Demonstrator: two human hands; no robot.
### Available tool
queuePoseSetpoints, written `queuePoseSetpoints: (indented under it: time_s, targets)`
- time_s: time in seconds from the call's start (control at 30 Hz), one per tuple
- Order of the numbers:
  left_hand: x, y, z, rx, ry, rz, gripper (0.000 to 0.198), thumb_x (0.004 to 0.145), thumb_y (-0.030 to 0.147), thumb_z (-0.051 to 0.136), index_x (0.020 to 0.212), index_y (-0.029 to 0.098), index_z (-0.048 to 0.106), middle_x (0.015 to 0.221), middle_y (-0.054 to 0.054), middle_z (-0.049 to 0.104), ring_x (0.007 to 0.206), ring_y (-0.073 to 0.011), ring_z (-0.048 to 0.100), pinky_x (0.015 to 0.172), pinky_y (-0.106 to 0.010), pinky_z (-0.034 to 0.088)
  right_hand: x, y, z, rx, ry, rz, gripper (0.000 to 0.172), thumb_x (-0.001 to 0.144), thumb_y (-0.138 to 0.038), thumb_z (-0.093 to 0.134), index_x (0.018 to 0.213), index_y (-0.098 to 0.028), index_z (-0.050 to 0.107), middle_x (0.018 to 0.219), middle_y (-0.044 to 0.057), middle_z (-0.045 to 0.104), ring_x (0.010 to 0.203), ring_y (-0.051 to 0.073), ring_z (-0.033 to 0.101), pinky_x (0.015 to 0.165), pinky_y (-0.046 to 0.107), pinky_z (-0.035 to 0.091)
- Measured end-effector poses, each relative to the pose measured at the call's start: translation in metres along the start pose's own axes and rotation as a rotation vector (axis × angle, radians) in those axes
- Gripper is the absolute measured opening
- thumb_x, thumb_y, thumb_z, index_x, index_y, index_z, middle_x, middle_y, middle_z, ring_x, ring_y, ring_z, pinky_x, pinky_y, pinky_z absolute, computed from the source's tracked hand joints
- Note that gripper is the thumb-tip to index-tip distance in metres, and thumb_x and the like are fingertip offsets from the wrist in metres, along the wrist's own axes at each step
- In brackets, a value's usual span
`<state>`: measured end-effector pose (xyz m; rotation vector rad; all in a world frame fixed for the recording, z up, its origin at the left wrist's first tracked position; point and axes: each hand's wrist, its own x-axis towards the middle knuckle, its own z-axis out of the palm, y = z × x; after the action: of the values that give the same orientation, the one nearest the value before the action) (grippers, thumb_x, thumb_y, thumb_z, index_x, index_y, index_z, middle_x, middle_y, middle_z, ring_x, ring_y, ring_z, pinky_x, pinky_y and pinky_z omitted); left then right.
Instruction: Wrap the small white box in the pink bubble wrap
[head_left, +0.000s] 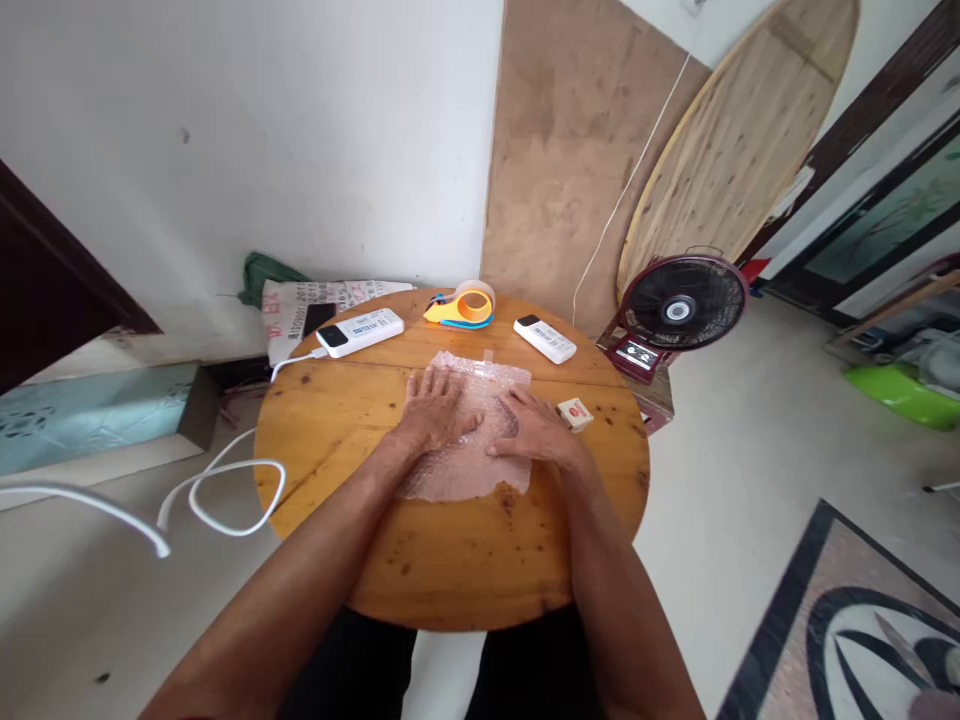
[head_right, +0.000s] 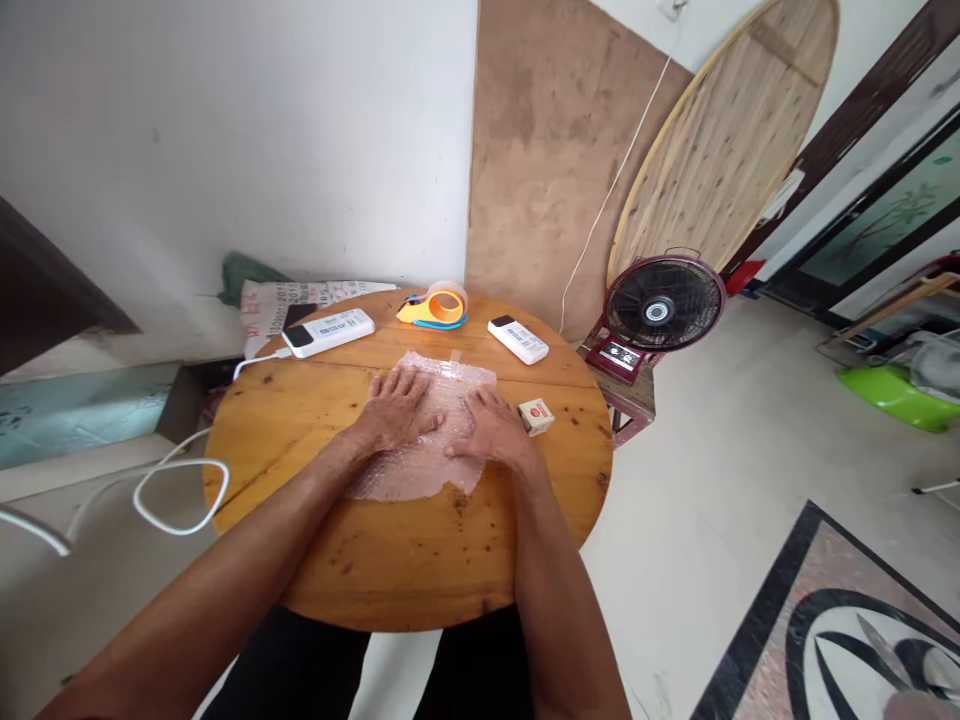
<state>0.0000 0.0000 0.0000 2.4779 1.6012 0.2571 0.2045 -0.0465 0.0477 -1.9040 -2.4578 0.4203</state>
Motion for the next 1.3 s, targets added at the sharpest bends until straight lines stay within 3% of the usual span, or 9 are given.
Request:
queuePoseSetpoints:
  time_s: [0.17, 0.4, 0.5, 0.57, 0.63, 0.73, 0.9, 1.17, 1.3]
  targets:
    - [0.001, 0.003, -0.002, -0.004, -0.002, -0.021, 0.088, 0.082, 0.075, 0.031, 0.148, 0.016, 0.031, 0.158, -0.019, 0.017, 0.146, -0.0405, 0.007, 0.112, -0.062, 0.006, 0.002, 0.005, -0.002, 0.054, -0.021, 0.011, 0.087, 0.075, -0.061, 0.062, 0.146, -0.019, 0.036, 0.156, 0.012, 0.027, 0.143, 0.031, 0.024, 0.114, 0.047, 0.024]
    - [0.0, -0.003, -0.006, -0.063, 0.014, -0.017, 0.086, 0.082, 0.074, 0.036, 0.146, 0.017, 0.034, 0.157, -0.019, 0.02, 0.145, -0.0423, 0.008, 0.111, -0.066, 0.004, 0.009, -0.006, 0.01, -0.085, 0.195, 0.105, 0.049, 0.094, -0.038, 0.038, 0.136, -0.013, 0.044, 0.147, 0.014, 0.041, 0.133, 0.028, 0.04, 0.107, 0.041, 0.032]
    - [-0.002, -0.007, -0.015, -0.111, 0.117, 0.016, 0.079, 0.084, 0.065, 0.043, 0.147, 0.019, 0.032, 0.157, -0.016, 0.022, 0.146, -0.0398, 0.009, 0.112, -0.064, 0.005, 0.01, -0.013, 0.011, -0.136, 0.183, 0.113, 0.046, 0.094, -0.036, 0.038, 0.133, -0.014, 0.047, 0.145, 0.015, 0.044, 0.13, 0.029, 0.042, 0.104, 0.041, 0.035]
    - [-0.005, -0.007, -0.021, -0.15, 0.179, 0.123, 0.068, 0.088, 0.055, 0.045, 0.145, 0.018, 0.036, 0.156, -0.014, 0.027, 0.146, -0.0337, 0.015, 0.116, -0.055, 0.011, 0.009, -0.014, 0.011, -0.155, 0.177, 0.117, 0.044, 0.094, -0.036, 0.038, 0.131, -0.014, 0.048, 0.143, 0.015, 0.045, 0.127, 0.03, 0.045, 0.103, 0.041, 0.036]
    - [-0.008, -0.004, -0.022, -0.184, 0.122, 0.268, 0.061, 0.088, 0.05, 0.048, 0.139, 0.017, 0.045, 0.151, -0.014, 0.036, 0.143, -0.0292, 0.025, 0.117, -0.046, 0.018, 0.008, -0.015, 0.011, -0.173, 0.183, 0.121, 0.044, 0.094, -0.035, 0.038, 0.131, -0.013, 0.048, 0.142, 0.015, 0.046, 0.125, 0.03, 0.046, 0.102, 0.041, 0.037]
    - [-0.011, 0.003, -0.018, -0.181, -0.025, 0.368, 0.07, 0.08, 0.057, 0.056, 0.137, 0.017, 0.048, 0.15, -0.015, 0.038, 0.142, -0.0315, 0.028, 0.117, -0.047, 0.019, 0.009, -0.013, 0.011, -0.178, 0.178, 0.113, 0.045, 0.094, -0.036, 0.038, 0.132, -0.013, 0.047, 0.143, 0.015, 0.045, 0.126, 0.03, 0.045, 0.102, 0.042, 0.037]
    - [-0.012, 0.005, -0.013, -0.165, -0.098, 0.349, 0.079, 0.079, 0.061, 0.055, 0.142, 0.015, 0.042, 0.154, -0.018, 0.029, 0.145, -0.0325, 0.02, 0.117, -0.049, 0.013, 0.009, -0.01, 0.01, -0.163, 0.159, 0.098, 0.047, 0.094, -0.036, 0.038, 0.132, -0.01, 0.047, 0.143, 0.017, 0.044, 0.129, 0.032, 0.042, 0.103, 0.043, 0.035]
    - [-0.012, 0.007, -0.018, -0.173, -0.114, 0.33, 0.076, 0.078, 0.057, 0.059, 0.141, 0.018, 0.043, 0.155, -0.015, 0.028, 0.145, -0.0316, 0.019, 0.118, -0.049, 0.011, 0.004, -0.013, 0.004, -0.167, 0.169, 0.106, 0.041, 0.091, -0.035, 0.044, 0.123, -0.01, 0.054, 0.129, 0.018, 0.055, 0.118, 0.031, 0.05, 0.099, 0.04, 0.038]
    - [-0.012, 0.006, -0.018, -0.184, -0.116, 0.336, 0.078, 0.078, 0.058, 0.059, 0.142, 0.018, 0.041, 0.155, -0.015, 0.028, 0.145, -0.0321, 0.019, 0.118, -0.05, 0.011, 0.005, -0.015, 0.001, -0.149, 0.205, 0.109, 0.04, 0.091, -0.034, 0.045, 0.124, -0.013, 0.054, 0.135, 0.016, 0.052, 0.119, 0.031, 0.048, 0.1, 0.041, 0.036]
